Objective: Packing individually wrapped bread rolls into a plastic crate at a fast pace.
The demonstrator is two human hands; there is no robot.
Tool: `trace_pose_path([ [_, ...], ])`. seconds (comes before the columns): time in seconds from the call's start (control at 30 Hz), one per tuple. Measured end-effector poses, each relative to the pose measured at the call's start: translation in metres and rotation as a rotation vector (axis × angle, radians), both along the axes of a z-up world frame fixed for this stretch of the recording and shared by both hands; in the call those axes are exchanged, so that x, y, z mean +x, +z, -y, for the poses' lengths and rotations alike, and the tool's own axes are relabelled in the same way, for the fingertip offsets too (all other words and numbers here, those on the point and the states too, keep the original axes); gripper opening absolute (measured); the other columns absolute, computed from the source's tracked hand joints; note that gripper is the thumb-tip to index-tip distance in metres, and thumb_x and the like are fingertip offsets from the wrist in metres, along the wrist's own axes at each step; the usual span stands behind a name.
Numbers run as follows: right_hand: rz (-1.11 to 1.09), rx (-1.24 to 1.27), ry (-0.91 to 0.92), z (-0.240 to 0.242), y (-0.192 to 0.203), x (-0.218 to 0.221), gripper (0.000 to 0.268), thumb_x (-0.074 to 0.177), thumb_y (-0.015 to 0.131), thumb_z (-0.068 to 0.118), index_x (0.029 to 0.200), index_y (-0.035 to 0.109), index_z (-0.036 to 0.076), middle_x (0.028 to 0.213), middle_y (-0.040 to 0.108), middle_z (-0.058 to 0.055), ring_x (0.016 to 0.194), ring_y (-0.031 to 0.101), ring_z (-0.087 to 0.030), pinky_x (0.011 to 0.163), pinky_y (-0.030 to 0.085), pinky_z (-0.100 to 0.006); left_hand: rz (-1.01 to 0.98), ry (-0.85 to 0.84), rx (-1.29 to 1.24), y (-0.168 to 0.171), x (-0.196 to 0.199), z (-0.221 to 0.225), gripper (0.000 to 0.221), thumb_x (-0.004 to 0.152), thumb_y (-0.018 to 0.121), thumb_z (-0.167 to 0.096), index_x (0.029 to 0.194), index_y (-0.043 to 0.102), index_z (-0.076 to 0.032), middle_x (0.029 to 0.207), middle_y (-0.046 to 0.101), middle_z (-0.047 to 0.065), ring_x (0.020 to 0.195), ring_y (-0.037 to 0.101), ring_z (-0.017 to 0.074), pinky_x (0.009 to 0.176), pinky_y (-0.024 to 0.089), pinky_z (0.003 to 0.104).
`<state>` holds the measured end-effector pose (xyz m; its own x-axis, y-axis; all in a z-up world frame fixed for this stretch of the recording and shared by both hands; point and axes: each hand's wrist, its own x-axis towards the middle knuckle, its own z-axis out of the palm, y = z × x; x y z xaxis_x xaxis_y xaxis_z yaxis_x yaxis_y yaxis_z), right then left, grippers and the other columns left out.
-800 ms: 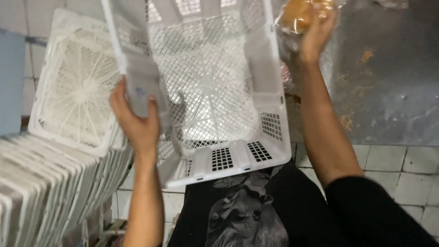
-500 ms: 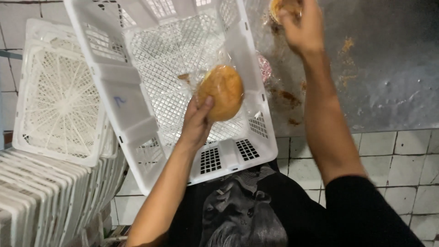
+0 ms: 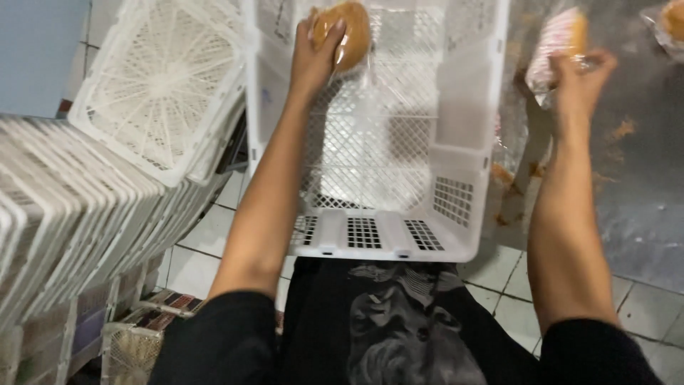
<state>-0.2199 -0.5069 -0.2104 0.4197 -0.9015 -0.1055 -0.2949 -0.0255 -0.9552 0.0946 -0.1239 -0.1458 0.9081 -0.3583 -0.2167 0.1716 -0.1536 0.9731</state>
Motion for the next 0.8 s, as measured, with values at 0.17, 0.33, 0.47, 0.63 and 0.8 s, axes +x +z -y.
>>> trace_pose_path([
  [0.17,0.29,-0.52,0.35,-0.142,0.19,0.065,0.053,0.108,0.068,0.01,0.148,0.033,0.015,0.151,0.035,-0.013,0.134,0.048,-0.035,0.109,0.043,-0.044,0.17,-0.012,0.471,0.069,-0.006,0.019,0.083,0.098,0.057,-0.042,0.156,0.014,-0.001,0.148,0.046,0.027,0.137,0.044,0.0444,0.111,0.043,0.055],
  [0.33,-0.129,-0.296,0.32,-0.219,0.165,0.182,0.067,0.097,0.087,0.022,0.139,0.036,0.01,0.126,0.065,-0.017,0.111,0.074,-0.028,0.094,0.065,-0.039,0.812,-0.624,1.206,-0.006,0.01,0.034,0.093,0.077,0.074,0.004,0.157,0.029,-0.013,0.165,0.018,0.017,0.153,0.014,0.039,0.126,0.005,0.05],
  [0.47,-0.469,-0.381,0.445,-0.25,0.079,0.233,0.078,0.095,0.075,0.031,0.151,0.027,0.006,0.142,0.038,-0.022,0.128,0.049,-0.046,0.104,0.046,-0.061,0.625,-0.535,1.177,-0.021,0.034,0.036,0.076,0.096,0.058,-0.003,0.16,0.019,-0.018,0.163,0.008,0.028,0.151,0.016,0.049,0.123,0.025,0.052],
  [0.63,-0.204,-0.374,0.6,-0.215,0.043,0.21,0.067,0.093,0.066,0.024,0.15,0.043,-0.003,0.153,0.046,-0.026,0.141,0.045,-0.041,0.117,0.036,-0.048,0.705,-0.935,1.136,0.033,0.026,0.02,0.068,0.099,0.042,0.002,0.163,0.028,-0.016,0.164,-0.015,0.018,0.153,0.003,0.0485,0.119,0.02,0.074],
  [0.8,0.051,-0.509,0.182,-0.159,0.139,0.095,0.016,0.108,0.044,0.003,0.122,0.051,0.002,0.116,0.074,-0.023,0.081,0.084,-0.032,0.043,0.056,-0.029,0.41,-1.259,1.061,0.037,0.046,0.019,0.105,0.086,0.069,-0.026,0.163,0.001,-0.042,0.172,-0.013,0.011,0.158,-0.009,0.0408,0.123,-0.009,0.06],
])
